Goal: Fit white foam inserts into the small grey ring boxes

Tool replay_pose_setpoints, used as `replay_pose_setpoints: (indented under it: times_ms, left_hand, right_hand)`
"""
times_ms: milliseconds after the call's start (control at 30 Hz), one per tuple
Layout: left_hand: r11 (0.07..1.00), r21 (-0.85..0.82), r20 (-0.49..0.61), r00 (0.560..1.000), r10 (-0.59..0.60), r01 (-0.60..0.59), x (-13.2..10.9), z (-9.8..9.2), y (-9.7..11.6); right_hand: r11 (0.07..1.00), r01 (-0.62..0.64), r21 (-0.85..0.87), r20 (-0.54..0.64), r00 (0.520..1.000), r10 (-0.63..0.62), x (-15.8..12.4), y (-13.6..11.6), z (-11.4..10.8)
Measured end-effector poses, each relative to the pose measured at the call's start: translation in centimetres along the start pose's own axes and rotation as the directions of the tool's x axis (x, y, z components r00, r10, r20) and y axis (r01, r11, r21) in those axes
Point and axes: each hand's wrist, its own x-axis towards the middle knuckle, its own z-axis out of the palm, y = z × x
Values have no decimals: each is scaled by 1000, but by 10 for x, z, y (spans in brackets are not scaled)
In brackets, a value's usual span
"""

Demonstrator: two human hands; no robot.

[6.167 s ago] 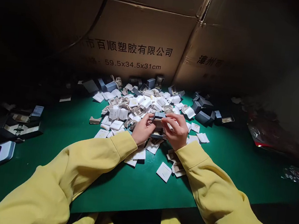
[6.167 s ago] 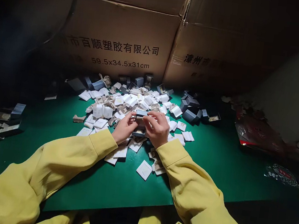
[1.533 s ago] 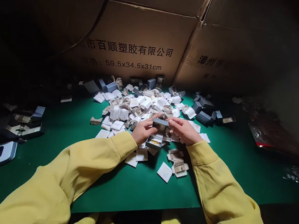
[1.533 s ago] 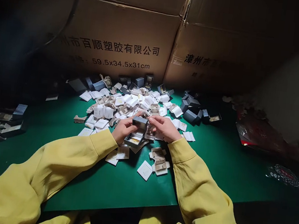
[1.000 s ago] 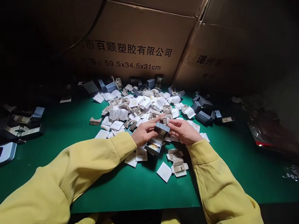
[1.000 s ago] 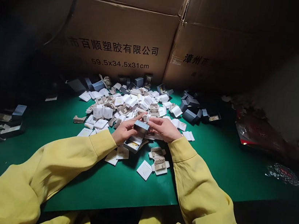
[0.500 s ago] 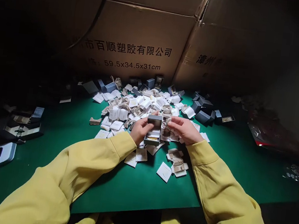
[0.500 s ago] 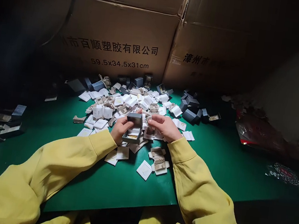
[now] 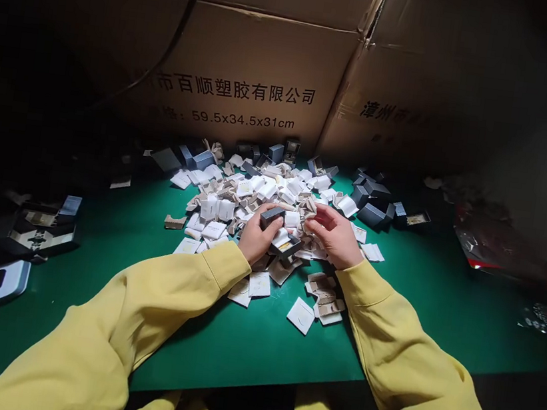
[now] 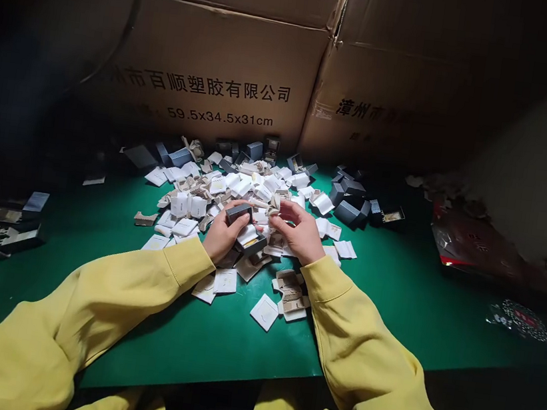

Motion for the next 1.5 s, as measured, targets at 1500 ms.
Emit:
replay_pose_setpoints:
  times_ms: [1500]
  left_hand:
    - [968,188,60,985,160,-168,-6,-2,0]
  right_hand:
    - [716,403,-570,96,898,-429,-23,10,31]
